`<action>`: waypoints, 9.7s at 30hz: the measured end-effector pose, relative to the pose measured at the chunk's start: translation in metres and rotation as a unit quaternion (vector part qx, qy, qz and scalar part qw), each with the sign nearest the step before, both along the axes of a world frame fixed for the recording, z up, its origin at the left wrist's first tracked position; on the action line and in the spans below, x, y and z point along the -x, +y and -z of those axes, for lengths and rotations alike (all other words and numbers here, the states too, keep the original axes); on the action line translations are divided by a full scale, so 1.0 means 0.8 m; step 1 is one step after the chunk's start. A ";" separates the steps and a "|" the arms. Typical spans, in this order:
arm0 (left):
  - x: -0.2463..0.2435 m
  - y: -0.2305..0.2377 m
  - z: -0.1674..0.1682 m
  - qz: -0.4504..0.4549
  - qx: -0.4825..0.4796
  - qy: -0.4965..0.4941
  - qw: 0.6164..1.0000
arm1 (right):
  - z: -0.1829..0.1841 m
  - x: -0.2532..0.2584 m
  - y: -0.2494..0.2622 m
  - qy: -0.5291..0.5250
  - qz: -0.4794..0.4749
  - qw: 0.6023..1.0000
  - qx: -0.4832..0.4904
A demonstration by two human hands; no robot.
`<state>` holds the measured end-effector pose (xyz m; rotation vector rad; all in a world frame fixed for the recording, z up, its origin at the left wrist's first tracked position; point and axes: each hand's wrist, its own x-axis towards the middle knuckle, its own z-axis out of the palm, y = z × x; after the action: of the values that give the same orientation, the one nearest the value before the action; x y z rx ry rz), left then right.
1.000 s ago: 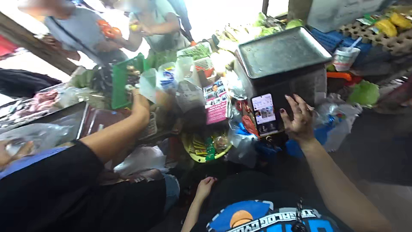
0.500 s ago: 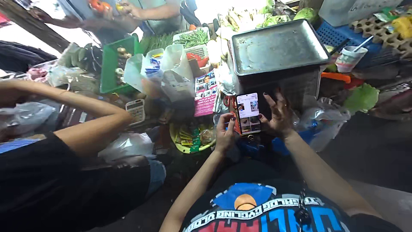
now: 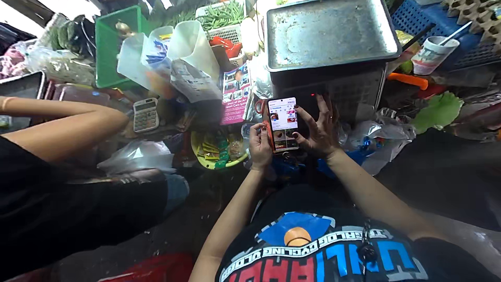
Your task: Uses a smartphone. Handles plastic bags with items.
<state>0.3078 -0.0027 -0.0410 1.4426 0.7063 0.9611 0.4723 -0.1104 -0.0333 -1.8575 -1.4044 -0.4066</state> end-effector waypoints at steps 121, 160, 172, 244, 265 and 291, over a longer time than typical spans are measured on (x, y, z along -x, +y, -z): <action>0.013 0.020 -0.001 0.091 -0.150 0.093 0.980 | 0.004 0.001 -0.008 0.018 0.023 0.996 0.081; 0.016 0.019 0.000 0.098 -0.168 0.080 0.978 | 0.007 0.000 -0.008 0.009 0.016 0.998 0.055; 0.014 0.018 -0.002 0.086 -0.175 0.091 0.977 | 0.009 -0.002 -0.007 0.007 0.019 0.998 0.057; 0.033 0.014 0.012 0.140 -0.162 0.054 0.975 | 0.001 0.006 -0.010 0.013 -0.021 0.992 0.126; 0.042 0.022 0.007 0.151 -0.118 0.064 0.979 | 0.004 0.014 -0.014 0.025 -0.032 0.994 0.105; 0.043 0.027 0.005 0.183 -0.133 0.063 0.972 | -0.006 0.042 -0.032 0.399 -0.157 0.902 0.052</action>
<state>0.2736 0.0191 -0.0450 1.8082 0.3877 0.6964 0.4391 -0.1359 -0.0286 -1.5457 -1.1050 0.5557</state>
